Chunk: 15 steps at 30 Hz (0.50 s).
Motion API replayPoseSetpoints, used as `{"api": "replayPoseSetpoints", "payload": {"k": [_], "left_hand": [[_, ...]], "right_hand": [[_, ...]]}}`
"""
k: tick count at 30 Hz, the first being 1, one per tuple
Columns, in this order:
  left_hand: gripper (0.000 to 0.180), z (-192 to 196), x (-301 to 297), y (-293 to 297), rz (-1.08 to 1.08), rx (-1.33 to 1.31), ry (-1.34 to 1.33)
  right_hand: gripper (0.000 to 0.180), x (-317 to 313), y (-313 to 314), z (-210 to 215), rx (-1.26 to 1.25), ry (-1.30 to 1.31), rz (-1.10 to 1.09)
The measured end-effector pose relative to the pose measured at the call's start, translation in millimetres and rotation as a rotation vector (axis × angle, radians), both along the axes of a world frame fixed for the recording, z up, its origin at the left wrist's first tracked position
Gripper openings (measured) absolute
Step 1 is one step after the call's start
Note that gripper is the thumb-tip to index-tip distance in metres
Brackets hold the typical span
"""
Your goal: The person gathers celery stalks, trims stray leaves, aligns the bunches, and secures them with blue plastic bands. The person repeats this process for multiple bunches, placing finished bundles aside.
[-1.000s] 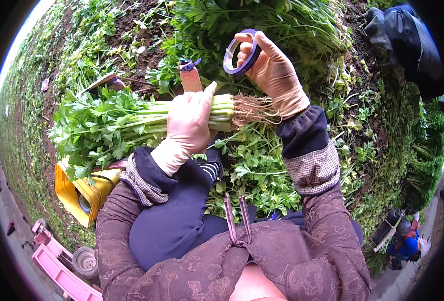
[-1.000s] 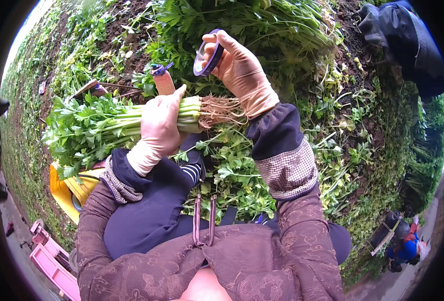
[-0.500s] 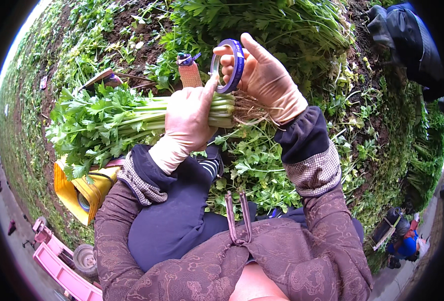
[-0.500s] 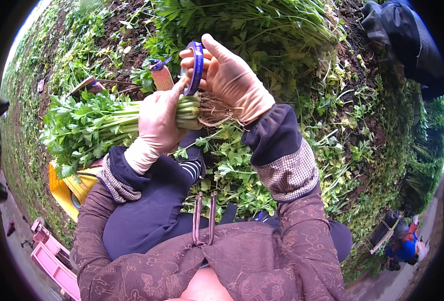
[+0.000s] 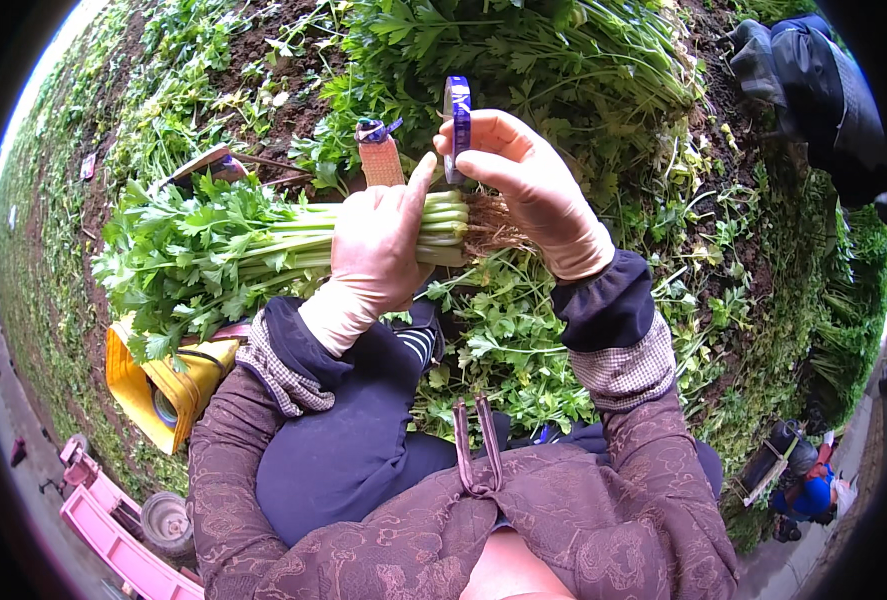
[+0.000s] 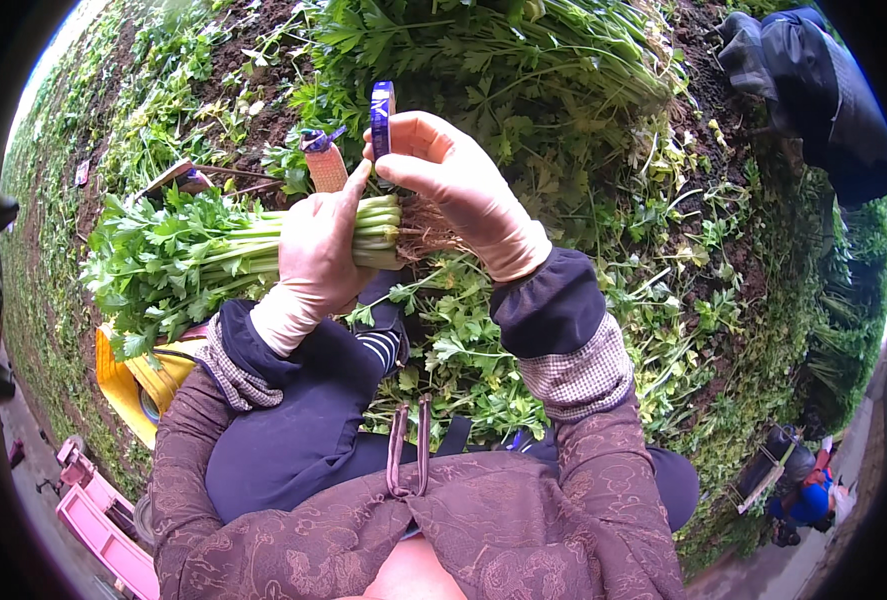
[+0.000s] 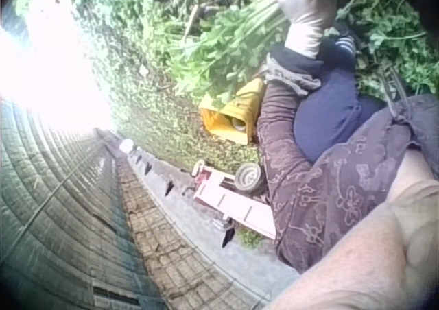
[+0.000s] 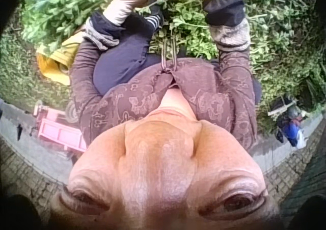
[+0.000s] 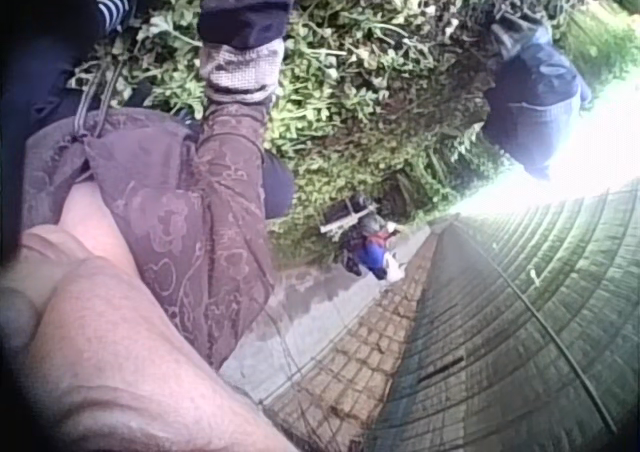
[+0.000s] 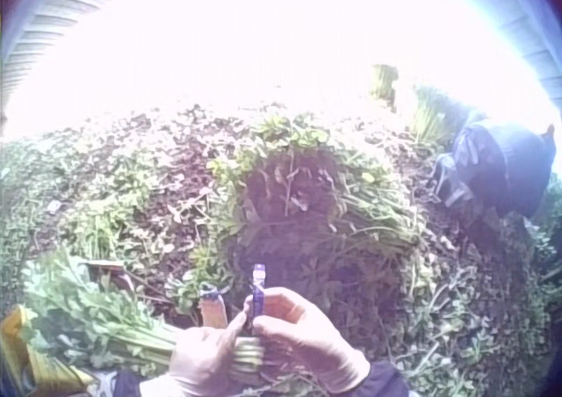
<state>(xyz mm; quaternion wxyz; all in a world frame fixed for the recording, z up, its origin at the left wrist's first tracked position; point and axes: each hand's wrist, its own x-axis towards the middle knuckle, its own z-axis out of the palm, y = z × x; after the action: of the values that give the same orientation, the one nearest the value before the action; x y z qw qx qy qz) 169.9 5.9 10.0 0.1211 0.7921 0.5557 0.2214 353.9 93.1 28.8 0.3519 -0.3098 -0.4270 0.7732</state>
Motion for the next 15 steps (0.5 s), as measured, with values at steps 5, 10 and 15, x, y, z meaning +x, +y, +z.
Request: {"api": "replayPoseSetpoints", "payload": {"k": [5,10,15], "left_hand": [[0.098,-1.1,-1.1,-1.8,0.008,0.027,0.062],[0.088,-2.9,-1.9,-4.2,0.015,0.040,0.067],[0.089,-3.6,-1.1,-3.8,0.018,-0.022,0.083]], "right_hand": [[0.030,-11.5,-1.9,-5.6,-0.036,0.007,0.039],[0.030,-10.5,-3.6,-0.7,-0.157,-0.009,0.171],[0.029,-12.3,1.6,-0.3,-0.154,-0.018,0.162]]}}
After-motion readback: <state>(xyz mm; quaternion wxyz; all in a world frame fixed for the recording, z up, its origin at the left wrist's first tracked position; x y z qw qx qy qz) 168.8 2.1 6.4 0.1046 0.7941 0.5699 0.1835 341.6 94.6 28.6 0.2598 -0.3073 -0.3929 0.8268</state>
